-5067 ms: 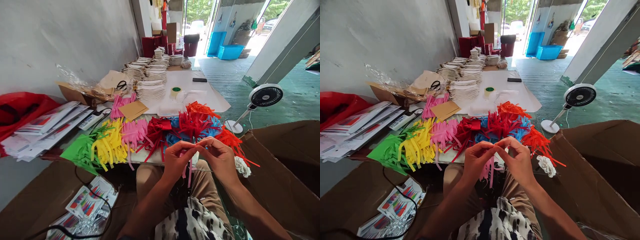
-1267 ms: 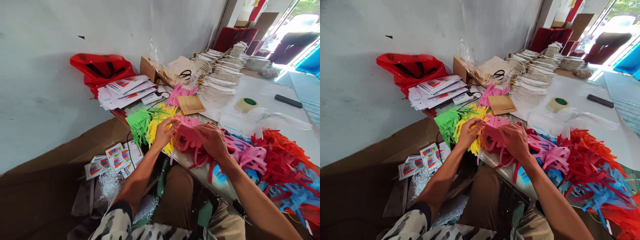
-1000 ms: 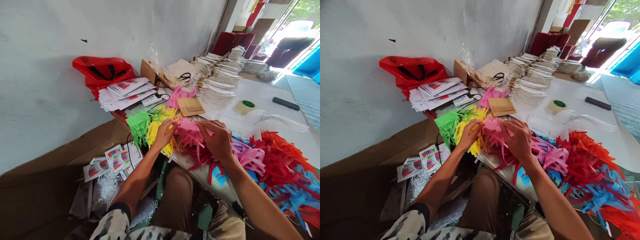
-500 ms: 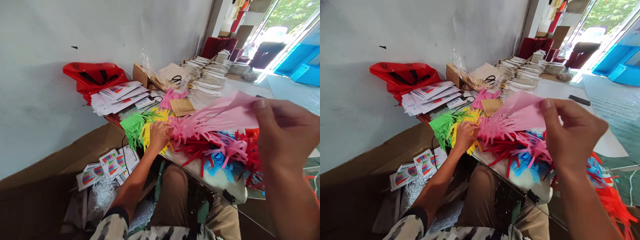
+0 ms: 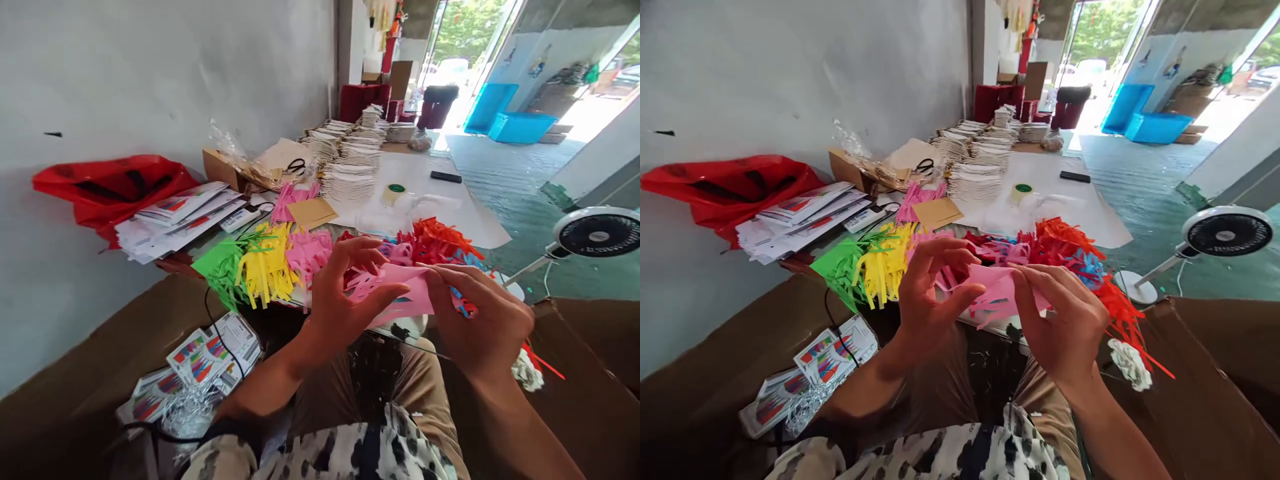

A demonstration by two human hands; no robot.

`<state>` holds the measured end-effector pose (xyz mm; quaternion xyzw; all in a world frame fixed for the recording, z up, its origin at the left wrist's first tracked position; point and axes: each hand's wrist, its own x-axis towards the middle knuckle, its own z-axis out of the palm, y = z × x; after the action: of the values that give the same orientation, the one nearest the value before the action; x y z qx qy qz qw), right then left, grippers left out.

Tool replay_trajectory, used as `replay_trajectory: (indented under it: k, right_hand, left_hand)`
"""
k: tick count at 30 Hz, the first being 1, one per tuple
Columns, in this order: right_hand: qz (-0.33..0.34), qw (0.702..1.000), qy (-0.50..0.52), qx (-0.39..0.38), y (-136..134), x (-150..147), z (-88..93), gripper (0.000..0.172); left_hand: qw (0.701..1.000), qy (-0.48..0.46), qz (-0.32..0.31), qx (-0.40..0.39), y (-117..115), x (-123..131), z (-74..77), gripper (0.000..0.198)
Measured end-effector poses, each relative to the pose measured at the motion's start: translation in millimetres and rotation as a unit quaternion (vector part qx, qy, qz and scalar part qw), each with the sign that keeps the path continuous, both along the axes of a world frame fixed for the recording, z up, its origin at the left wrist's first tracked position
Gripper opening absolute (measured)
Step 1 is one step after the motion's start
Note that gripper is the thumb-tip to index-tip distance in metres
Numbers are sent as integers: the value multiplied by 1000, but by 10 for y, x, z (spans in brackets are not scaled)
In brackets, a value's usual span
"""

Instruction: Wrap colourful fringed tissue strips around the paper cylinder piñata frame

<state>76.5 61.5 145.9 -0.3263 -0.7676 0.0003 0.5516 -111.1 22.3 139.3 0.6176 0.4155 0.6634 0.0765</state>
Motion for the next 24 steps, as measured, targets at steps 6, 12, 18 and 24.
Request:
replay_trajectory:
  k: [6, 12, 18, 24]
  right_hand:
    - [-42, 998, 41, -29, -165, 418, -199, 16]
    - [41, 980, 4, -197, -294, 855, -330, 7]
    - [249, 859, -34, -445, -316, 1347, -550, 58]
    - [340, 713, 132, -599, -370, 1300, -941, 44]
  left_hand:
    - [992, 107, 60, 6, -119, 356, -118, 38]
    - [975, 81, -143, -151, -78, 559, -152, 18]
    - [766, 49, -490, -412, -4, 559, -180, 26]
    - [624, -44, -524, -578, 193, 563, -366, 47]
